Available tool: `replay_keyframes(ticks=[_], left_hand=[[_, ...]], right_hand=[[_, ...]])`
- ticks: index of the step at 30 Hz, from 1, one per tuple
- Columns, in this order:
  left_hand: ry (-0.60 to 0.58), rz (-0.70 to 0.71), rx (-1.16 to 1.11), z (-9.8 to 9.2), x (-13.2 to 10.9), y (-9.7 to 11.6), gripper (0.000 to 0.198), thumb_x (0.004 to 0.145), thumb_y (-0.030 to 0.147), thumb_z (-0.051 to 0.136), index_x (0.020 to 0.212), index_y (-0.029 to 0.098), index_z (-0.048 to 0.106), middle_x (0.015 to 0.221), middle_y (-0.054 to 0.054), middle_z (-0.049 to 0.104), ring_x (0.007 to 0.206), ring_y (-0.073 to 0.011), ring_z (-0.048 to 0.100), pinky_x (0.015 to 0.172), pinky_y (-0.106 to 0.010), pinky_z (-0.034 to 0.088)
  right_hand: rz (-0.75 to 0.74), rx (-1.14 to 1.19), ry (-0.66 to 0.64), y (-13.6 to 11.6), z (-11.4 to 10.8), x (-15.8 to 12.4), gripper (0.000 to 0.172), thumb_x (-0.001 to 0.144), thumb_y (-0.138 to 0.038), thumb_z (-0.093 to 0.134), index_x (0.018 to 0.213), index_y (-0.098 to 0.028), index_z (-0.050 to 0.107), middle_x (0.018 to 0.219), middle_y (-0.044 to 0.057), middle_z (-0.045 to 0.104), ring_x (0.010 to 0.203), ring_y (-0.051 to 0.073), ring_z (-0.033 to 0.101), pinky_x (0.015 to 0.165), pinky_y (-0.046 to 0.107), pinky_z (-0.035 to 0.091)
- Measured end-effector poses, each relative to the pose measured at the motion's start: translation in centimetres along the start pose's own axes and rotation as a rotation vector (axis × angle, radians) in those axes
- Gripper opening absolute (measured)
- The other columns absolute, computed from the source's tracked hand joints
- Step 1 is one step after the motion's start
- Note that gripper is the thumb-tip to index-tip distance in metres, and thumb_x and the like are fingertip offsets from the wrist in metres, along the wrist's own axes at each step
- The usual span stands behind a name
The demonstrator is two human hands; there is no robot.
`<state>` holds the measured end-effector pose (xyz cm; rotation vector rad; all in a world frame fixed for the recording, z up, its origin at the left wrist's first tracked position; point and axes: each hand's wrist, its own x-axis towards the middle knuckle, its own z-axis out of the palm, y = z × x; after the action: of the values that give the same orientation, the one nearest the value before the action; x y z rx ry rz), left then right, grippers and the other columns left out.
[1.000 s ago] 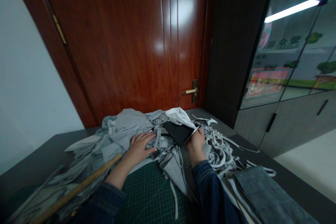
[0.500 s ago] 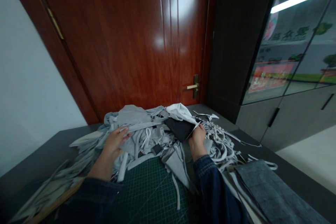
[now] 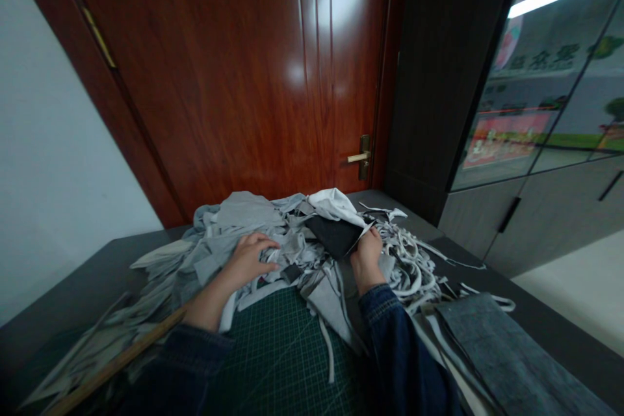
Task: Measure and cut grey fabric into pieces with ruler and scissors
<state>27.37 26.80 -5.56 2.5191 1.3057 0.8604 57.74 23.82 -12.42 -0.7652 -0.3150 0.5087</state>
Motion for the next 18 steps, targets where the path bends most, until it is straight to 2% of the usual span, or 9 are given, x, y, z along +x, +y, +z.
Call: replay_keyframes(ticks=[2,4,7,11,13,15,18], left_hand=[[-0.035,0.007,0.057,1.3,-0.5,0.4,0.048,0.059,0.023,0.089,0.104,0.036,0.08,0.128,-0.004,0.067,0.121,-0.0331,0.055,0.103,-0.044,0.044],[-0.019,-0.007,0.093,2.4,-1.0,0.8,0.037,0.069,0.025,0.084,0.105,0.034,0.081,0.133,-0.007,0.063,0.125,-0.0354,0.051,0.103,-0.048,0.042],[0.027,-0.014,0.085,3.2,-1.3,1.6,0.02,0.079,0.027,0.078,0.098,0.029,0.08,0.127,-0.01,0.065,0.124,-0.0357,0.05,0.105,-0.051,0.039],[0.082,0.013,-0.041,3.9,-0.9,2.5,0.025,0.071,0.012,0.078,0.09,0.029,0.077,0.115,-0.007,0.07,0.119,-0.031,0.055,0.108,-0.045,0.038],[0.136,-0.009,-0.151,3.9,-0.2,2.5,0.017,0.073,0.012,0.072,0.081,0.028,0.075,0.104,-0.005,0.072,0.112,-0.0283,0.06,0.106,-0.041,0.041],[0.229,-0.08,-0.289,3.3,0.7,2.1,0.01,0.078,0.018,0.066,0.078,0.026,0.072,0.094,-0.004,0.072,0.102,-0.0258,0.063,0.099,-0.038,0.045],[0.383,-0.209,-0.544,1.2,2.0,1.0,0.014,0.081,0.03,0.06,0.089,0.023,0.07,0.085,-0.002,0.071,0.085,-0.0213,0.065,0.08,-0.032,0.05]], right_hand=[[0.026,0.005,0.028,0.0,0.0,0.0,0.016,0.063,-0.017,0.065,0.075,-0.026,0.058,0.071,-0.003,0.065,0.07,0.018,0.067,0.065,0.03,0.06],[0.045,0.005,0.037,-0.1,0.1,-0.1,0.016,0.064,-0.017,0.065,0.076,-0.026,0.058,0.071,-0.004,0.065,0.068,0.018,0.066,0.064,0.031,0.059],[0.062,0.006,0.044,-0.2,0.3,-0.2,0.016,0.066,-0.017,0.066,0.078,-0.026,0.061,0.073,-0.004,0.066,0.066,0.017,0.065,0.062,0.031,0.059],[0.08,-0.004,0.059,-0.4,0.4,-0.4,0.015,0.071,-0.015,0.066,0.081,-0.026,0.064,0.072,-0.004,0.067,0.066,0.018,0.065,0.061,0.03,0.059],[0.094,-0.021,0.065,-0.5,0.4,-0.4,0.013,0.077,-0.015,0.068,0.085,-0.025,0.066,0.075,-0.003,0.068,0.068,0.018,0.066,0.063,0.03,0.059],[0.112,-0.046,0.067,-0.5,0.5,-0.4,0.01,0.087,-0.021,0.069,0.097,-0.022,0.069,0.088,0.001,0.071,0.077,0.019,0.068,0.069,0.033,0.06],[0.128,-0.094,0.063,-0.6,0.6,-0.5,0.029,0.1,-0.036,0.066,0.123,-0.019,0.065,0.122,0.009,0.067,0.1,0.023,0.068,0.086,0.042,0.06]])
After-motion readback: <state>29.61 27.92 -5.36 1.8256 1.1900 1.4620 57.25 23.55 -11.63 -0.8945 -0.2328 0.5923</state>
